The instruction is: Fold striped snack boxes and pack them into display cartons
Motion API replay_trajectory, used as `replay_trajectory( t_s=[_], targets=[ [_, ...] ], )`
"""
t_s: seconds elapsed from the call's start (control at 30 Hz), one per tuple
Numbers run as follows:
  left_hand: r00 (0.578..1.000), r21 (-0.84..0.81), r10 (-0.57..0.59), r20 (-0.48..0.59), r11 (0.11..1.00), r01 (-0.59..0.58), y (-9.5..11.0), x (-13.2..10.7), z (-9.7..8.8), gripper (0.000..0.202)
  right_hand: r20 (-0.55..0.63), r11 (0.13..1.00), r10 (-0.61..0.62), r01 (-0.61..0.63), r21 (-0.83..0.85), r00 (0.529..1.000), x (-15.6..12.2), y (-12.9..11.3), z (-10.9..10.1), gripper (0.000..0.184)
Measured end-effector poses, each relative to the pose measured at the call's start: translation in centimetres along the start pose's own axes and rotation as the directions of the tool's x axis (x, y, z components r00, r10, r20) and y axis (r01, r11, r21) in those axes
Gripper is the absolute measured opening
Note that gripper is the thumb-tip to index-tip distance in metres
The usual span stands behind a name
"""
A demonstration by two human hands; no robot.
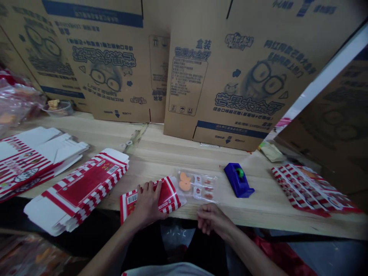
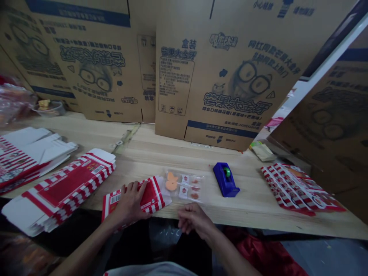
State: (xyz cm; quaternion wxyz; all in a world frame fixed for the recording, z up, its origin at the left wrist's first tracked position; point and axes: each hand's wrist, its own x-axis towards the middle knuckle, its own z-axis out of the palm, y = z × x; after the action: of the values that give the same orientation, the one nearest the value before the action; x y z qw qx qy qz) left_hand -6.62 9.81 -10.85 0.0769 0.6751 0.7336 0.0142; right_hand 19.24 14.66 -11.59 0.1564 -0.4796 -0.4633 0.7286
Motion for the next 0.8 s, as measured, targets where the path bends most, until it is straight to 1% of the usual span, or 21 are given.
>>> replay_trajectory(
  t_s=[0.03, 0.07, 0.1, 0.13, 0.17, 0.2, 0.23, 0.3, 0.37, 0.4, 0.47, 0.6, 0.7, 0.8],
  targets=[
    [1.000, 0.003, 0.012, -0.004, 1.000, -0.012, -0.1, 0.0, 0.2, 0.112, 0.006, 0.988, -0.078, 0.078, -0.133, 0.997, 0.1, -1.0, -0.7, 0.037],
    [1.000, 0.004, 0.024, -0.009, 1.000, -0.024, -0.2, 0.0, 0.4, 0.113, -0.030, 0.944, -0.215, 0.200, -0.264, 0.976, 0.8, -2.3, -1.4, 0.036],
    [0.999, 0.006, 0.034, -0.016, 0.999, -0.034, -0.3, 0.0, 0.5, 0.114, -0.079, 0.866, -0.375, 0.319, -0.384, 0.924, 2.0, -3.7, -2.0, 0.034],
    [0.999, 0.008, 0.041, -0.024, 0.999, -0.041, -0.3, 0.0, 0.7, 0.114, -0.131, 0.768, -0.528, 0.406, -0.495, 0.839, 3.6, -5.2, -2.4, 0.028],
    [0.998, 0.009, 0.046, -0.035, 0.999, -0.046, -0.2, 0.0, 0.8, 0.114, -0.153, 0.674, -0.629, 0.437, -0.595, 0.762, 5.5, -6.7, -2.7, 0.021],
    [0.998, 0.011, 0.050, -0.046, 0.999, -0.049, -0.2, 0.0, 0.8, 0.114, -0.142, 0.638, -0.657, 0.445, -0.629, 0.741, 7.5, -7.9, -2.8, 0.016],
    [0.997, 0.012, 0.051, -0.057, 0.999, -0.051, -0.1, 0.0, 0.9, 0.114, -0.117, 0.616, -0.661, 0.447, -0.648, 0.741, 9.5, -8.9, -2.7, 0.013],
    [0.996, 0.015, 0.052, -0.076, 0.999, -0.051, 0.1, 0.0, 0.9, 0.114, -0.025, 0.614, -0.608, 0.450, -0.649, 0.794, 12.9, -10.0, -2.1, 0.010],
    [0.994, 0.013, 0.049, -0.095, 0.999, -0.048, 0.2, -0.1, 0.8, 0.113, 0.067, 0.606, -0.554, 0.457, -0.651, 0.830, 14.9, -9.9, -1.3, 0.006],
    [0.994, 0.011, 0.043, -0.104, 0.999, -0.042, 0.2, -0.1, 0.8, 0.112, 0.098, 0.600, -0.540, 0.464, -0.652, 0.836, 15.3, -9.6, -0.9, 0.008],
    [0.992, 0.004, 0.035, -0.122, 0.999, -0.035, 0.3, 0.0, 0.7, 0.112, 0.132, 0.584, -0.542, 0.484, -0.651, 0.830, 15.4, -8.5, -0.3, 0.015],
    [0.990, -0.010, 0.062, -0.125, 0.998, -0.064, 0.4, 0.1, 0.9, 0.115, 0.151, 0.566, -0.574, 0.524, -0.636, 0.804, 14.1, -6.4, 0.6, 0.026],
    [0.989, -0.019, 0.085, -0.118, 0.996, -0.088, 0.6, 0.2, 1.2, 0.112, 0.171, 0.585, -0.561, 0.534, -0.610, 0.810, 13.5, -5.4, 0.8, 0.029],
    [0.988, -0.024, 0.102, -0.115, 0.994, -0.106, 0.6, 0.4, 1.4, 0.111, 0.199, 0.613, -0.544, 0.548, -0.570, 0.815, 13.2, -5.1, 0.6, 0.029]
  ],
)
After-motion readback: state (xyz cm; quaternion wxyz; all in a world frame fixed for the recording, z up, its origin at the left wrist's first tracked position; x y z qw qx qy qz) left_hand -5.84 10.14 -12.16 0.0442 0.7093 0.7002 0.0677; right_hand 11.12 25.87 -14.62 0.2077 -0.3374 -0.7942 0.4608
